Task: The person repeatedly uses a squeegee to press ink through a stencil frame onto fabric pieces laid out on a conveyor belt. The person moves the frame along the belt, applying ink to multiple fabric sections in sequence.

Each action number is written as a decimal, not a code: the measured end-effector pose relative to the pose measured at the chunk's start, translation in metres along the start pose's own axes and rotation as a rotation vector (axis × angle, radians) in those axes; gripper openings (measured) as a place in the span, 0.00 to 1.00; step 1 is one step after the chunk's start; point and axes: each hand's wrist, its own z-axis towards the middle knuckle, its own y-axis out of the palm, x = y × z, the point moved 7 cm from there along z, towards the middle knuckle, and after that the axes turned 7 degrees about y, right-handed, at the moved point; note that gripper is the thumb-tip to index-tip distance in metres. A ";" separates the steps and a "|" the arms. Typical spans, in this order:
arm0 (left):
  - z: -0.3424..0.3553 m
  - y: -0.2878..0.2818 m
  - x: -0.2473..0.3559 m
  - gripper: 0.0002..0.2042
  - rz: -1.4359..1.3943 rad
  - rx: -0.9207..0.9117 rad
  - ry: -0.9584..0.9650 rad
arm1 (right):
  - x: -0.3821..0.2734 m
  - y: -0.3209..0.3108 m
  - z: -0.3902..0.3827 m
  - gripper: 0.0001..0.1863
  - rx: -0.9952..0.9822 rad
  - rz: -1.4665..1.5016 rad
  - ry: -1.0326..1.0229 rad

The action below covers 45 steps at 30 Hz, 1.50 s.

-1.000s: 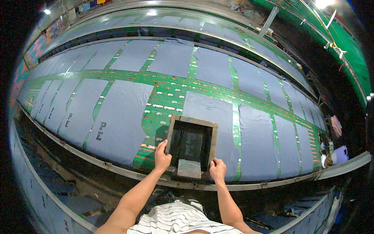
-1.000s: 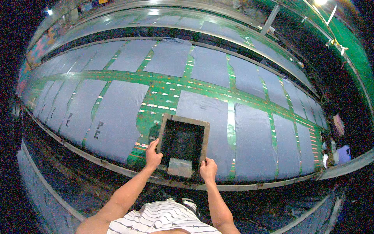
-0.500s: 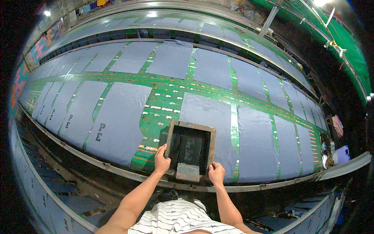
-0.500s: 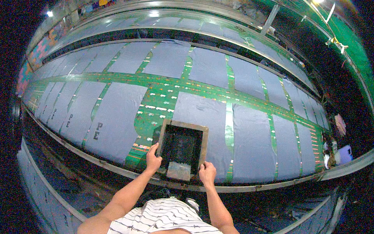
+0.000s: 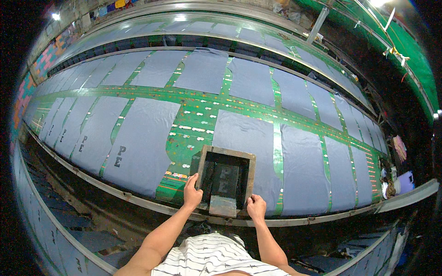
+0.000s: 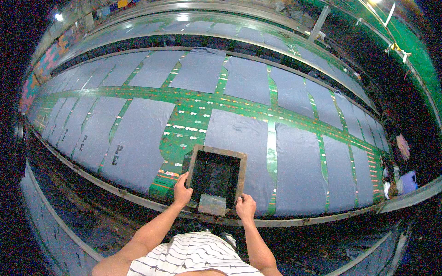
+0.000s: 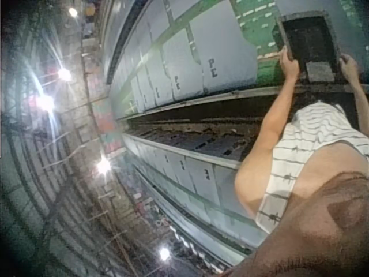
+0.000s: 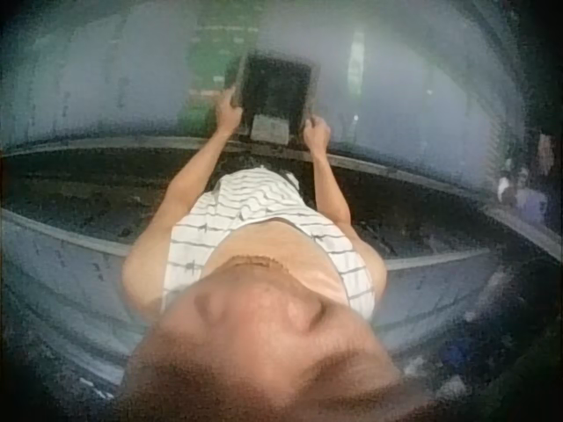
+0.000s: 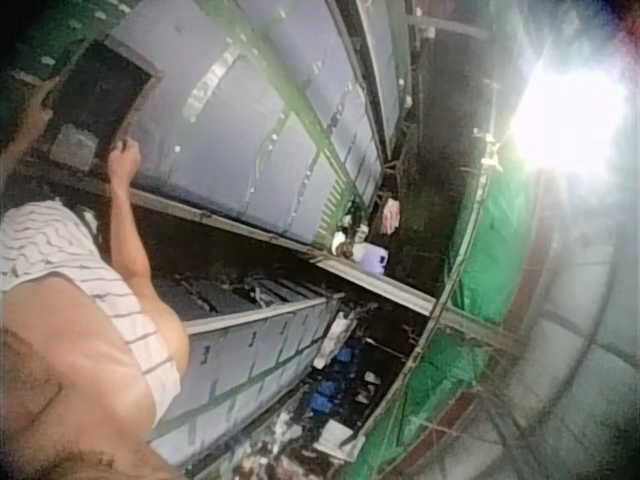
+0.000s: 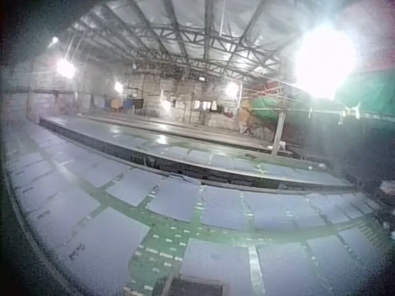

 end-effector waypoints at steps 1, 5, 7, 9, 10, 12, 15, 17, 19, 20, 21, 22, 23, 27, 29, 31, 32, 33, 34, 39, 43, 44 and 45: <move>0.000 -0.001 0.000 0.34 0.004 0.019 0.006 | -0.002 -0.001 -0.001 0.15 -0.003 -0.010 0.006; -0.001 -0.002 0.001 0.34 0.045 0.032 0.014 | -0.015 -0.009 -0.005 0.16 -0.016 -0.044 0.012; -0.001 -0.001 0.001 0.34 0.047 0.032 0.019 | -0.014 -0.010 -0.005 0.16 -0.013 -0.048 0.013; 0.000 -0.001 0.001 0.34 0.044 0.030 0.020 | -0.013 -0.010 -0.006 0.16 -0.007 -0.042 0.018; 0.000 0.000 0.001 0.34 0.039 0.027 0.019 | -0.012 -0.009 -0.006 0.17 -0.010 -0.038 0.023; 0.000 0.000 -0.002 0.34 0.037 0.026 0.011 | -0.012 -0.008 -0.005 0.17 -0.018 -0.029 0.032; 0.000 0.001 -0.004 0.34 0.041 0.021 -0.001 | -0.014 -0.008 -0.004 0.16 -0.010 -0.065 0.013; 0.000 0.000 -0.003 0.34 0.041 0.014 -0.002 | -0.016 -0.009 -0.005 0.15 -0.021 -0.070 0.016; 0.001 0.000 -0.003 0.34 0.053 0.010 0.017 | -0.015 -0.007 -0.004 0.15 -0.029 -0.079 -0.009; 0.001 0.000 -0.002 0.34 0.058 0.006 0.027 | -0.013 -0.006 -0.002 0.16 -0.031 -0.086 -0.033; 0.002 0.001 -0.001 0.34 0.053 0.000 0.024 | -0.011 -0.005 -0.001 0.16 -0.032 -0.093 -0.057; 0.003 0.003 0.001 0.34 0.048 -0.006 0.022 | -0.007 -0.005 -0.001 0.17 -0.038 -0.096 -0.077; 0.003 0.002 0.001 0.34 0.045 -0.009 0.015 | -0.014 -0.009 -0.002 0.17 -0.050 -0.098 -0.102; 0.002 0.001 -0.002 0.34 0.041 -0.070 -0.003 | -0.079 -0.033 -0.040 0.23 0.030 -0.038 -0.443; 0.002 0.003 -0.006 0.33 0.067 -0.063 0.039 | -0.108 -0.027 -0.072 0.27 -0.160 0.035 -0.712; 0.002 0.002 -0.008 0.33 0.048 -0.058 0.035 | -0.130 -0.011 -0.099 0.28 -0.285 -0.166 -0.827; 0.004 0.002 -0.006 0.33 0.037 -0.057 0.038 | -0.127 -0.001 -0.103 0.25 -0.269 -0.240 -0.850; 0.005 0.004 -0.003 0.34 0.036 -0.071 0.033 | -0.124 0.007 -0.105 0.22 -0.254 -0.314 -0.873; 0.006 0.005 -0.001 0.34 0.036 -0.084 0.027 | -0.120 0.009 -0.102 0.21 -0.215 -0.322 -0.847; 0.004 0.004 -0.003 0.34 0.044 -0.056 0.025 | -0.134 0.014 -0.078 0.15 -0.118 -0.363 -0.707; 0.006 0.005 0.000 0.34 0.059 -0.064 0.033 | -0.133 0.014 -0.064 0.13 -0.162 -0.266 -0.672; 0.006 0.006 -0.003 0.35 0.069 -0.088 0.011 | -0.134 0.012 -0.066 0.13 -0.190 -0.306 -0.651; 0.006 0.005 -0.005 0.34 0.067 -0.081 0.022 | -0.135 0.010 -0.069 0.13 -0.209 -0.293 -0.657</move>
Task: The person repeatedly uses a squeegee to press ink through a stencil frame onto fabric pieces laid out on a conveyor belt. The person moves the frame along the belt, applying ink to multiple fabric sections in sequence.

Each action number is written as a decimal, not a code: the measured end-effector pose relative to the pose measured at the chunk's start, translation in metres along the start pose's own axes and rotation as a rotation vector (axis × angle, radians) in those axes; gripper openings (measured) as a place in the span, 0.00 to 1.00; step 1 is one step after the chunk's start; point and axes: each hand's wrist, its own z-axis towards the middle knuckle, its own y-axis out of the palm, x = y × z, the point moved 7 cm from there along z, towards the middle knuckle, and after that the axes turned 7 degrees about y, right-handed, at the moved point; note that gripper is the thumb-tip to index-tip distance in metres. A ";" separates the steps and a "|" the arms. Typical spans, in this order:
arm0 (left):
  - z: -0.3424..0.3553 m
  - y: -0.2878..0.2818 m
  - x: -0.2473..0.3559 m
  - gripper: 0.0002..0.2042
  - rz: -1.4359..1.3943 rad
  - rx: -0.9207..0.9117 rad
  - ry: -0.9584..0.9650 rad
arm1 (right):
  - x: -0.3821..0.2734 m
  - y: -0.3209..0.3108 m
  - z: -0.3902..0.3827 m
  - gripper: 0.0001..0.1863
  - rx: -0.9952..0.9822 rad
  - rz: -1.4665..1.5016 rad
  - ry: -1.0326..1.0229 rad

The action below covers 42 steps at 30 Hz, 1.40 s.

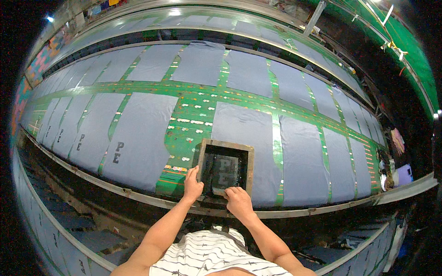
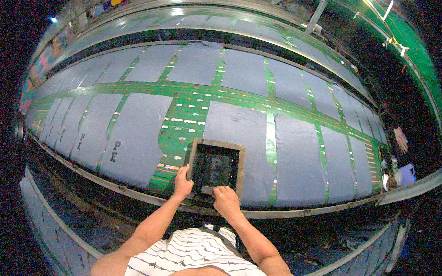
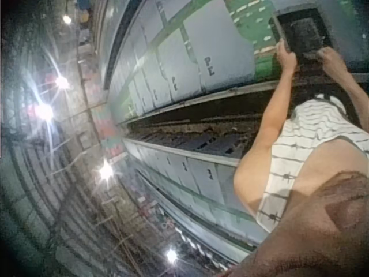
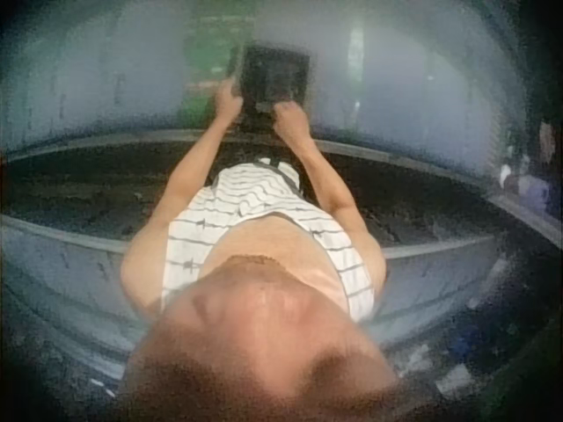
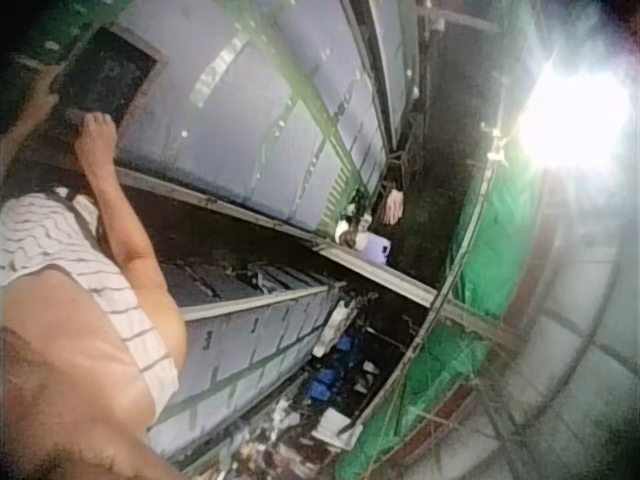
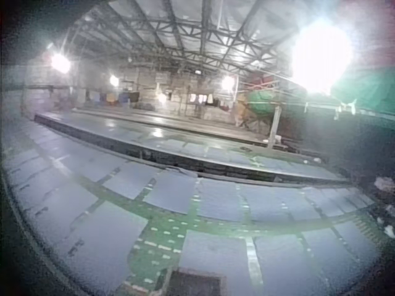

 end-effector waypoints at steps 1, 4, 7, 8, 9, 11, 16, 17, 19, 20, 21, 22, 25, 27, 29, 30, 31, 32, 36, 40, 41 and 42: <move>0.000 -0.001 -0.002 0.34 -0.002 0.007 0.010 | -0.003 0.000 -0.004 0.13 -0.013 0.017 -0.010; -0.001 0.001 0.000 0.34 -0.003 -0.001 0.009 | -0.003 0.007 -0.017 0.15 0.081 0.017 -0.084; 0.000 0.001 0.002 0.34 -0.013 -0.004 -0.010 | -0.002 0.009 -0.008 0.17 0.168 -0.001 -0.133; -0.001 0.001 0.000 0.34 -0.018 -0.004 -0.016 | -0.002 0.010 -0.003 0.18 0.185 -0.004 -0.138; -0.001 0.001 -0.002 0.35 -0.007 0.012 0.000 | 0.000 0.009 0.003 0.20 0.240 -0.023 -0.180; -0.001 0.001 -0.006 0.35 0.015 0.045 0.031 | 0.007 0.013 0.022 0.20 0.278 -0.029 -0.194; -0.001 -0.001 0.001 0.35 -0.013 0.040 0.014 | 0.028 0.012 0.075 0.16 0.344 -0.070 -0.194; 0.000 -0.002 0.002 0.34 -0.020 0.042 0.009 | 0.032 0.011 0.085 0.16 0.376 -0.080 -0.207; 0.000 -0.002 0.001 0.34 -0.013 0.049 0.035 | 0.037 0.011 0.100 0.14 0.396 -0.083 -0.214; 0.000 -0.001 0.001 0.34 -0.012 0.055 0.044 | 0.038 0.009 0.107 0.14 0.401 -0.078 -0.220; 0.000 -0.001 0.000 0.34 -0.022 0.051 0.040 | 0.039 0.007 0.112 0.14 0.407 -0.074 -0.226; -0.001 -0.002 0.000 0.33 -0.033 0.047 0.037 | 0.039 0.006 0.115 0.14 0.413 -0.070 -0.230; 0.000 0.001 0.003 0.33 -0.047 0.035 0.027 | 0.049 0.008 0.120 0.12 0.388 -0.064 -0.202; -0.001 0.000 0.000 0.33 -0.035 0.033 0.016 | 0.048 0.008 0.124 0.11 0.361 -0.051 -0.195; -0.001 -0.001 -0.002 0.33 -0.016 0.032 0.008 | 0.048 0.002 0.128 0.11 0.307 -0.041 -0.183; -0.001 -0.002 -0.003 0.33 -0.016 0.038 0.006 | 0.045 -0.003 0.130 0.11 0.311 -0.035 -0.172; -0.001 -0.003 -0.004 0.33 -0.016 0.045 0.005 | 0.042 -0.009 0.133 0.11 0.314 -0.029 -0.161; -0.001 -0.002 -0.004 0.33 -0.018 0.043 0.005 | 0.042 -0.015 0.135 0.11 0.318 -0.025 -0.142; 0.000 0.003 -0.001 0.33 -0.053 0.022 0.012 | 0.062 -0.006 0.155 0.11 0.259 -0.084 -0.109; -0.002 0.001 -0.004 0.33 -0.025 0.014 -0.003 | 0.052 -0.001 0.141 0.07 0.251 -0.033 -0.095; -0.002 0.002 -0.003 0.33 -0.019 0.008 -0.011 | 0.049 0.001 0.130 0.06 0.278 -0.024 -0.110; -0.002 0.003 -0.004 0.33 -0.016 0.012 0.002 | 0.045 0.002 0.119 0.05 0.305 -0.018 -0.130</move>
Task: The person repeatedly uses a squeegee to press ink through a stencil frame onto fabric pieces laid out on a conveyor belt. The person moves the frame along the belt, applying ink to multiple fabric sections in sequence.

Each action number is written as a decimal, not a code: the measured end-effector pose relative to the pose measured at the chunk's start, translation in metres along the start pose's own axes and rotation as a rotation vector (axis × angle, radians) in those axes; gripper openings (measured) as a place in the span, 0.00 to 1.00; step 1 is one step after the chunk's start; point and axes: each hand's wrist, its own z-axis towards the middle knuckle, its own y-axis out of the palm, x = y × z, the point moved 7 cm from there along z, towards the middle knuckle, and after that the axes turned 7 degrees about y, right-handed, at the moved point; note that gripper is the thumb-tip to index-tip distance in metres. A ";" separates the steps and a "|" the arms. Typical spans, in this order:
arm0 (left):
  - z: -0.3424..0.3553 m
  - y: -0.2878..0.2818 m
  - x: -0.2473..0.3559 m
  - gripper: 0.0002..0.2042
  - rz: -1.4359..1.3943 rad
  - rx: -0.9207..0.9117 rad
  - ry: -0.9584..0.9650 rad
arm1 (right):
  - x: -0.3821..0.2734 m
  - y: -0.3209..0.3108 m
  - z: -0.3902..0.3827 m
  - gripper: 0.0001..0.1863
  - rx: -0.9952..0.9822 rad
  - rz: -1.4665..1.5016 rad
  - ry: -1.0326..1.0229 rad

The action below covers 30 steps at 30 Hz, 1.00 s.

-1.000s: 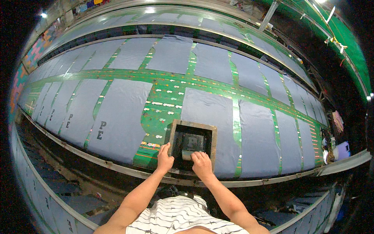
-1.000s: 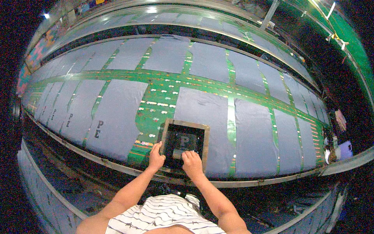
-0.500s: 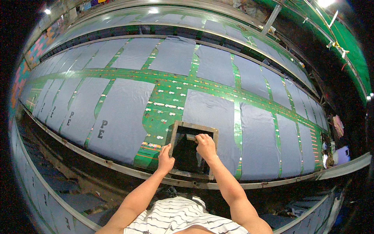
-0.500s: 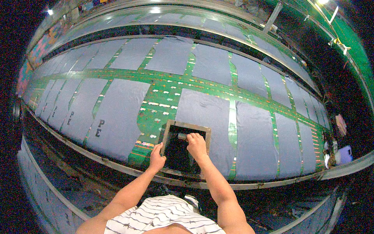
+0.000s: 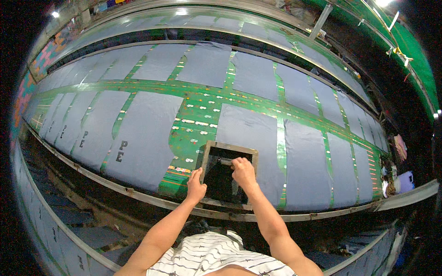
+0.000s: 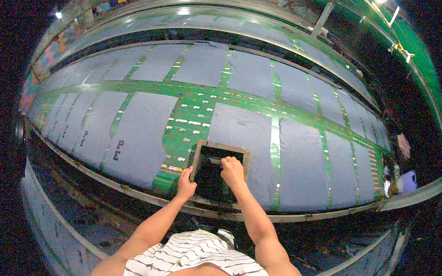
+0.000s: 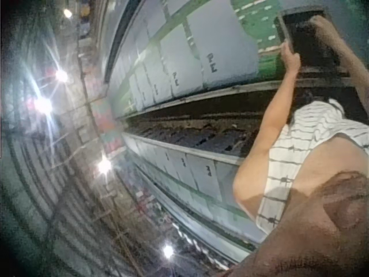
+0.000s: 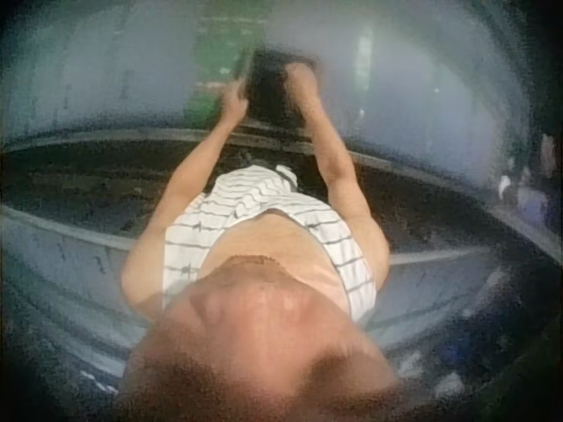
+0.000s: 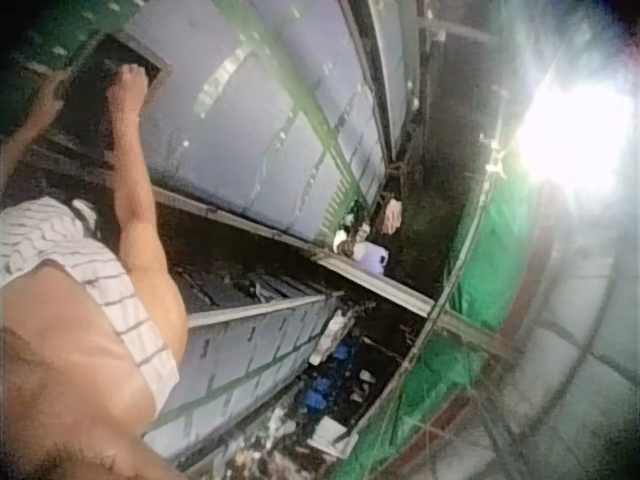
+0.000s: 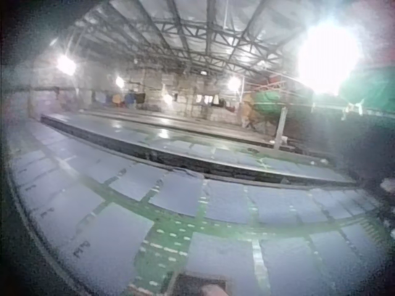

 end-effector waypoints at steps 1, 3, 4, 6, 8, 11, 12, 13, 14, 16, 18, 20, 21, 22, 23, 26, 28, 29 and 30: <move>0.000 -0.001 -0.002 0.34 0.003 0.003 0.014 | -0.006 -0.003 -0.011 0.05 0.035 0.008 -0.029; -0.001 0.000 -0.005 0.34 -0.002 -0.025 -0.028 | -0.018 -0.007 -0.035 0.12 -0.075 -0.026 0.023; -0.001 0.000 -0.004 0.34 0.000 -0.026 -0.028 | -0.025 -0.012 -0.046 0.13 -0.069 -0.017 0.013; -0.001 0.001 -0.003 0.34 0.006 -0.029 -0.020 | -0.034 -0.015 -0.068 0.15 -0.085 -0.009 0.005; -0.001 0.001 -0.004 0.35 0.027 -0.019 -0.018 | -0.044 -0.019 -0.089 0.18 -0.096 -0.001 0.013; -0.001 -0.001 0.000 0.35 0.008 -0.018 -0.013 | -0.059 -0.028 -0.112 0.20 -0.145 0.011 0.034; 0.000 -0.003 0.002 0.35 -0.006 -0.019 -0.012 | -0.061 -0.028 -0.119 0.20 -0.135 0.003 0.026; 0.000 -0.003 0.003 0.35 -0.010 -0.032 -0.032 | -0.063 -0.028 -0.127 0.21 -0.126 -0.005 0.017; 0.001 -0.002 0.006 0.34 -0.014 -0.046 -0.049 | -0.066 -0.029 -0.134 0.21 -0.115 -0.013 0.009; 0.002 -0.001 0.009 0.34 0.003 -0.056 -0.041 | -0.065 -0.026 -0.143 0.20 -0.167 -0.012 0.033; 0.001 -0.002 0.006 0.34 0.047 -0.041 0.003 | -0.073 -0.031 -0.144 0.19 -0.218 -0.026 0.038; 0.000 -0.001 0.001 0.35 0.035 -0.052 -0.030 | -0.076 -0.046 -0.137 0.19 -0.291 0.073 0.066; 0.000 -0.001 0.000 0.35 0.029 -0.060 -0.043 | -0.075 -0.053 -0.132 0.19 -0.325 0.122 0.082; 0.000 -0.001 0.000 0.35 0.024 -0.062 -0.044 | -0.062 -0.055 -0.129 0.20 -0.291 0.212 0.155; 0.000 -0.001 -0.001 0.35 0.019 -0.063 -0.044 | -0.050 -0.058 -0.125 0.21 -0.255 0.302 0.227; 0.001 -0.002 -0.003 0.35 0.020 -0.054 -0.021 | -0.004 -0.073 -0.126 0.19 0.090 0.243 0.463; 0.000 -0.001 -0.005 0.35 0.031 -0.059 -0.027 | 0.033 -0.071 -0.136 0.18 0.242 0.191 0.672; 0.000 0.001 -0.002 0.36 0.034 -0.069 -0.039 | 0.054 -0.054 -0.142 0.18 0.180 0.188 0.732; 0.002 0.005 0.001 0.36 0.034 -0.081 -0.047 | 0.078 -0.035 -0.153 0.19 0.123 0.183 0.794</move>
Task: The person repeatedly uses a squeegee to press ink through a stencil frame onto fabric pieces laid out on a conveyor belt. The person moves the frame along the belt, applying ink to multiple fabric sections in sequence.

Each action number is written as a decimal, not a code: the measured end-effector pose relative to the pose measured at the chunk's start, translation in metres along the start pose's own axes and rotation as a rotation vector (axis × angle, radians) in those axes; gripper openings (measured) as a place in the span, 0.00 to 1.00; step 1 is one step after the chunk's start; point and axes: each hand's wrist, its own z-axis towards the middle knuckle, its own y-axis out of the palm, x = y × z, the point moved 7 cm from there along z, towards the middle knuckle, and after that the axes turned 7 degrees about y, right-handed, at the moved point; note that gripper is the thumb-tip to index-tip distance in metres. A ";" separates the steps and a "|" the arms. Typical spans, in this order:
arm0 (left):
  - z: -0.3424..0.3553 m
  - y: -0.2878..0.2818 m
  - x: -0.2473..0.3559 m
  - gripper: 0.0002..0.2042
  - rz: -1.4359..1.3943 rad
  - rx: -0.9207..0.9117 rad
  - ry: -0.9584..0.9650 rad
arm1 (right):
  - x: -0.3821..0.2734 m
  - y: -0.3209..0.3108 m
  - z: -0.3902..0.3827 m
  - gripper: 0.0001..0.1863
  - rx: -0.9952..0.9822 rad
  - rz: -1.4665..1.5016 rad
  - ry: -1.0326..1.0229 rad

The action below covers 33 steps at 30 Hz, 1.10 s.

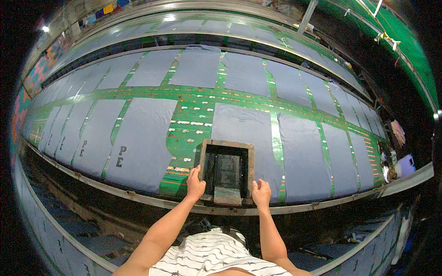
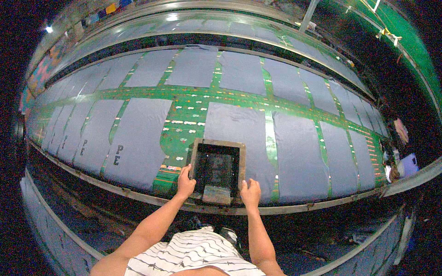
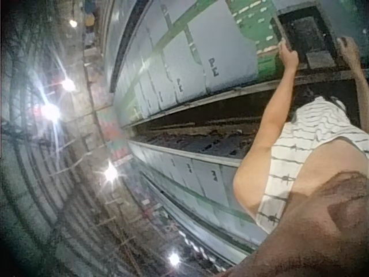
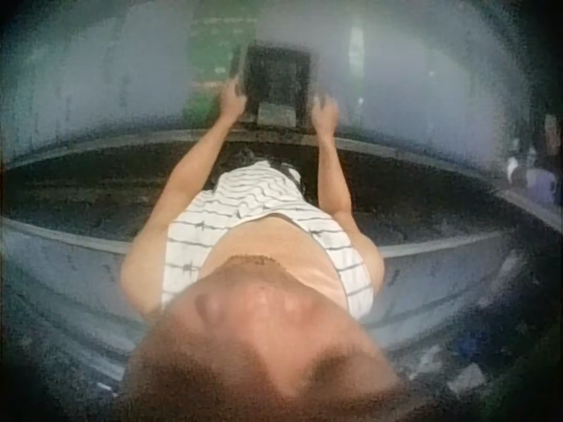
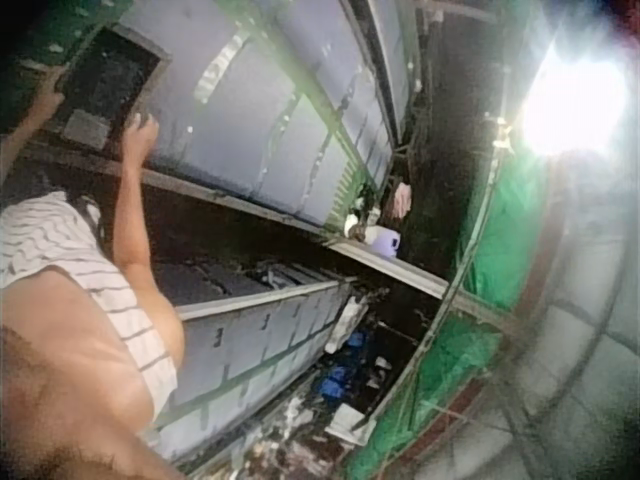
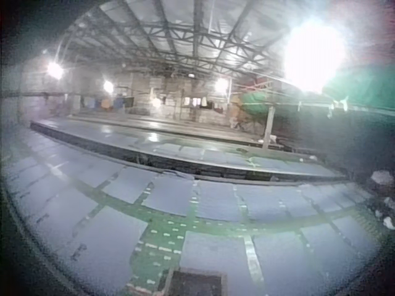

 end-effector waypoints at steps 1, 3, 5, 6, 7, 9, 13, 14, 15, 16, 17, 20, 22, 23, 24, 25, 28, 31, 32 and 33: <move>0.000 0.000 0.000 0.35 0.007 0.009 0.002 | 0.016 0.011 0.003 0.19 -0.054 -0.027 0.059; -0.001 -0.003 -0.003 0.35 0.024 0.034 0.002 | 0.014 0.018 -0.003 0.20 -0.066 -0.030 0.061; -0.002 -0.007 0.000 0.35 0.000 0.065 0.020 | 0.011 0.022 -0.008 0.19 -0.040 -0.018 0.079; -0.006 -0.008 0.002 0.34 -0.017 0.076 0.024 | 0.004 0.019 -0.010 0.19 -0.053 -0.013 0.083; -0.009 -0.012 0.005 0.34 -0.006 0.100 0.044 | -0.002 0.015 -0.012 0.18 -0.066 -0.009 0.086; -0.011 -0.018 0.016 0.34 0.012 0.143 0.093 | 0.001 0.008 -0.012 0.15 -0.029 0.009 0.056; -0.010 -0.016 0.035 0.34 -0.029 0.183 0.152 | 0.000 -0.013 -0.007 0.15 -0.037 0.083 0.025; -0.007 -0.013 0.041 0.34 -0.023 0.188 0.155 | -0.002 -0.021 -0.004 0.14 -0.023 0.100 0.003; -0.005 -0.010 0.047 0.34 -0.017 0.192 0.158 | -0.002 -0.029 0.000 0.14 -0.009 0.116 -0.018; -0.002 -0.004 0.055 0.34 -0.011 0.196 0.161 | 0.002 -0.035 0.006 0.14 -0.014 0.129 -0.011; 0.000 0.005 0.065 0.34 0.010 0.195 0.137 | 0.008 -0.042 0.013 0.14 -0.020 0.141 -0.003; 0.006 0.031 0.103 0.36 -0.047 0.235 0.181 | 0.031 -0.072 0.036 0.14 -0.020 0.122 0.003; 0.007 0.059 0.129 0.35 -0.089 0.231 0.186 | 0.058 -0.094 0.055 0.14 -0.003 0.114 -0.012; 0.006 0.077 0.143 0.34 -0.109 0.232 0.186 | 0.072 -0.108 0.068 0.14 0.011 0.121 -0.026; 0.005 0.096 0.156 0.34 -0.113 0.231 0.178 | 0.086 -0.121 0.080 0.14 0.025 0.128 -0.040; 0.003 0.116 0.170 0.34 -0.117 0.231 0.170 | 0.106 -0.135 0.089 0.14 -0.006 0.176 -0.007; 0.002 0.178 0.210 0.33 -0.128 0.261 0.179 | 0.149 -0.182 0.123 0.15 0.006 0.129 -0.057; -0.006 0.231 0.230 0.33 -0.132 0.252 0.181 | 0.196 -0.210 0.148 0.14 -0.038 0.133 -0.054; -0.008 0.246 0.239 0.33 -0.143 0.253 0.181 | 0.208 -0.220 0.157 0.14 -0.052 0.120 -0.054; -0.012 0.257 0.243 0.34 -0.149 0.250 0.150 | 0.210 -0.231 0.156 0.14 -0.087 0.080 -0.033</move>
